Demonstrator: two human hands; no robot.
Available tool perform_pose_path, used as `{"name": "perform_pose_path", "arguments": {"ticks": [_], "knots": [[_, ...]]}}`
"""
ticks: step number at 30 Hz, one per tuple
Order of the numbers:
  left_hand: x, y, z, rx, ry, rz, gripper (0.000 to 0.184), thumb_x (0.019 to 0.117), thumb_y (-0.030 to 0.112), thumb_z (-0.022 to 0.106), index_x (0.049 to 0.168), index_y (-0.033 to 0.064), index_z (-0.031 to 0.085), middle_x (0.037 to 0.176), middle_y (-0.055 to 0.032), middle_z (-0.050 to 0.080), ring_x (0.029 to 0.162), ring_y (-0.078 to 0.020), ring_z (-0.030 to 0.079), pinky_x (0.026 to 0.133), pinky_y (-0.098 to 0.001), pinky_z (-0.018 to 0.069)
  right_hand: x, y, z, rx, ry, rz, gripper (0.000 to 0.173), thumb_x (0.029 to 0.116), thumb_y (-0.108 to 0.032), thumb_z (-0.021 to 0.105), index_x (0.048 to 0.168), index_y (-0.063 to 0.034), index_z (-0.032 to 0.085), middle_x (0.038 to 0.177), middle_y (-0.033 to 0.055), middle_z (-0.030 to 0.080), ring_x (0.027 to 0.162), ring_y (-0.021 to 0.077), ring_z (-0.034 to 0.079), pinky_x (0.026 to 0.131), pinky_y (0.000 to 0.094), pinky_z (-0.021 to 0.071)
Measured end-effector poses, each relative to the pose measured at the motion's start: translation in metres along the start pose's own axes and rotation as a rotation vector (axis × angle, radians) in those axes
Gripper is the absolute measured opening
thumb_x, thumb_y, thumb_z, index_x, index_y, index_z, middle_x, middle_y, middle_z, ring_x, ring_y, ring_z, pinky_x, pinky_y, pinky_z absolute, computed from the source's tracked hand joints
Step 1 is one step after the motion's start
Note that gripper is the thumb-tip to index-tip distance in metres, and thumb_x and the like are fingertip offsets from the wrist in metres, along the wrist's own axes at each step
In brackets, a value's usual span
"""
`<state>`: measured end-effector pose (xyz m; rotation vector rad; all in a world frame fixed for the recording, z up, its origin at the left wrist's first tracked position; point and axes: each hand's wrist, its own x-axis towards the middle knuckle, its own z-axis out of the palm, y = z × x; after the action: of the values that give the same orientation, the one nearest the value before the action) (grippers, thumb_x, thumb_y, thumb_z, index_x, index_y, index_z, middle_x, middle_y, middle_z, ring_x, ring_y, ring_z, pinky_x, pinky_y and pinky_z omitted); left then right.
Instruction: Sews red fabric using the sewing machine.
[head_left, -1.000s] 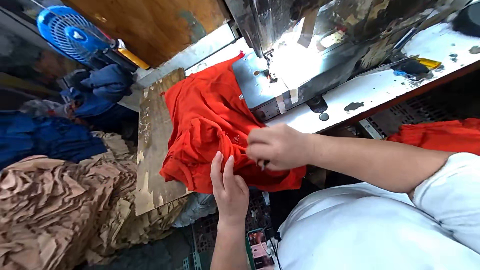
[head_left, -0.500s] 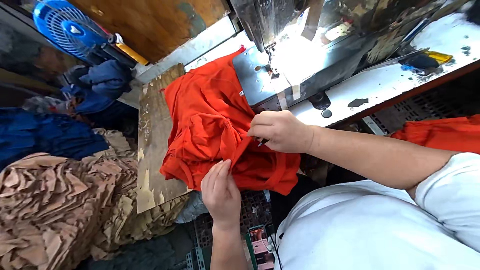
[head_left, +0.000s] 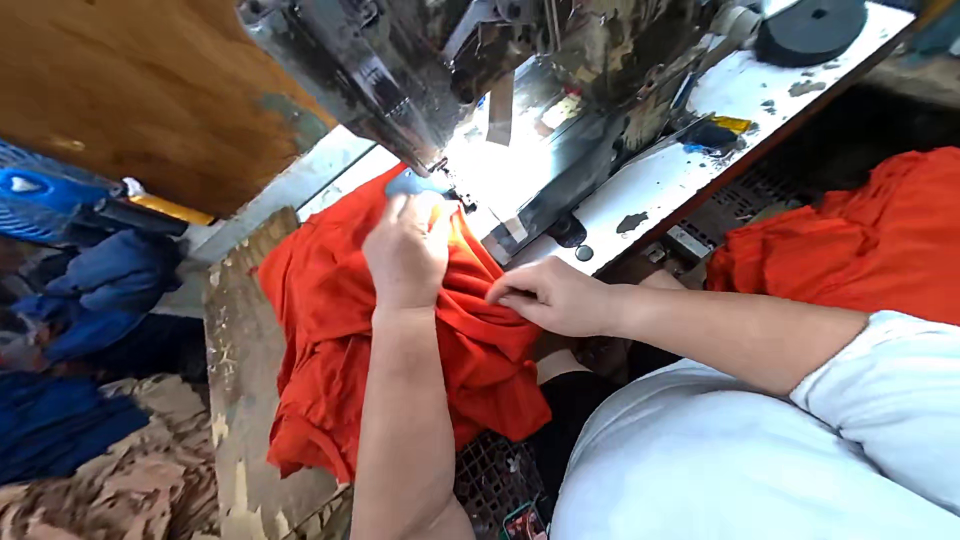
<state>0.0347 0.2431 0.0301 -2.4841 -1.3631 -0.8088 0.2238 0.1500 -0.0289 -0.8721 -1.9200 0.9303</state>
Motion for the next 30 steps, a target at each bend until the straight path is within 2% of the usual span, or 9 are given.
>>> {"name": "perform_pose_path", "arguments": {"ticks": [3,6,9,11,13,16,19,25,30], "knots": [[0.011,0.004,0.008,-0.041,-0.196,-0.24,0.022,0.099,0.022,0.063,0.102,0.0026,0.074,0.101,-0.0186,0.073,0.096,-0.0368,0.071,0.084,-0.0607,0.0542,-0.015,0.009,-0.022,0.213,-0.025,0.261,0.025,0.1067,-0.015,0.052,0.114,-0.0056,0.074,0.094,0.0016,0.072,0.083,0.0,0.063,0.078,0.0209,0.0528],[0.032,0.002,0.016,-0.002,-0.262,-0.371,0.031,0.0987,0.025,0.064,0.109,-0.003,0.071,0.106,-0.0268,0.071,0.105,-0.0461,0.067,0.091,-0.0674,0.0497,-0.01,0.01,-0.034,0.323,0.044,0.274,0.023,0.1055,-0.012,0.054,0.112,-0.0038,0.074,0.092,-0.0002,0.073,0.081,-0.0029,0.064,0.077,0.0176,0.0534],[0.057,-0.009,0.039,-0.018,-0.197,-0.358,0.031,0.0904,0.015,0.067,0.115,-0.0045,0.067,0.114,-0.0275,0.069,0.112,-0.0435,0.065,0.093,-0.0652,0.0478,0.009,0.016,-0.037,0.29,0.131,0.248,0.021,0.1032,-0.006,0.055,0.11,-0.0024,0.074,0.084,0.002,0.071,0.071,0.0023,0.063,0.067,0.0215,0.0542],[0.063,-0.018,0.046,-0.096,-0.18,-0.335,0.036,0.0907,0.013,0.067,0.122,-0.0035,0.064,0.124,-0.0254,0.065,0.122,-0.0369,0.061,0.103,-0.0575,0.0435,0.014,0.02,-0.033,0.272,0.162,0.204,0.021,0.1025,-0.005,0.055,0.109,-0.002,0.074,0.086,0.0027,0.071,0.072,0.0024,0.063,0.067,0.0212,0.0539],[0.061,-0.02,0.047,-0.136,-0.17,-0.324,0.036,0.0902,0.012,0.068,0.123,-0.0025,0.064,0.125,-0.0233,0.065,0.123,-0.0323,0.06,0.105,-0.0527,0.0431,0.013,0.022,-0.028,0.275,0.173,0.19,0.021,0.1028,-0.006,0.055,0.108,-0.0017,0.074,0.086,0.003,0.072,0.074,0.0014,0.063,0.069,0.0203,0.054],[0.058,-0.019,0.043,-0.133,-0.192,-0.276,0.035,0.0912,0.013,0.069,0.121,-0.0048,0.065,0.124,-0.0266,0.065,0.122,-0.0365,0.06,0.104,-0.0569,0.0425,0.008,0.022,-0.023,0.269,0.165,0.171,0.021,0.1028,-0.007,0.055,0.107,-0.0012,0.075,0.089,0.003,0.073,0.078,-0.0011,0.064,0.073,0.0177,0.0538],[0.058,-0.021,0.044,-0.11,-0.214,-0.272,0.033,0.0883,0.013,0.07,0.116,-0.0052,0.066,0.118,-0.0281,0.067,0.116,-0.0419,0.063,0.097,-0.0638,0.0448,0.005,0.021,-0.021,0.259,0.161,0.147,0.022,0.103,-0.007,0.054,0.108,-0.0007,0.075,0.091,0.004,0.074,0.08,-0.0004,0.066,0.076,0.0185,0.0547],[0.06,-0.012,0.042,-0.031,-0.244,-0.342,0.027,0.093,0.014,0.065,0.113,-0.0035,0.068,0.116,-0.0279,0.069,0.114,-0.0442,0.065,0.094,-0.0658,0.0462,0.002,0.023,-0.022,0.25,0.174,0.153,0.02,0.1028,-0.007,0.055,0.107,-0.0016,0.075,0.085,0.002,0.072,0.074,0.0007,0.064,0.069,0.019,0.0552],[0.064,-0.021,0.046,-0.021,-0.24,-0.292,0.028,0.0945,0.016,0.065,0.116,-0.0021,0.067,0.118,-0.0274,0.068,0.116,-0.0428,0.064,0.095,-0.0641,0.0459,0.015,0.032,-0.018,0.186,0.197,0.129,0.021,0.1014,-0.005,0.056,0.107,-0.0031,0.076,0.09,0.0028,0.074,0.078,0.0012,0.066,0.072,0.0204,0.056]]}}
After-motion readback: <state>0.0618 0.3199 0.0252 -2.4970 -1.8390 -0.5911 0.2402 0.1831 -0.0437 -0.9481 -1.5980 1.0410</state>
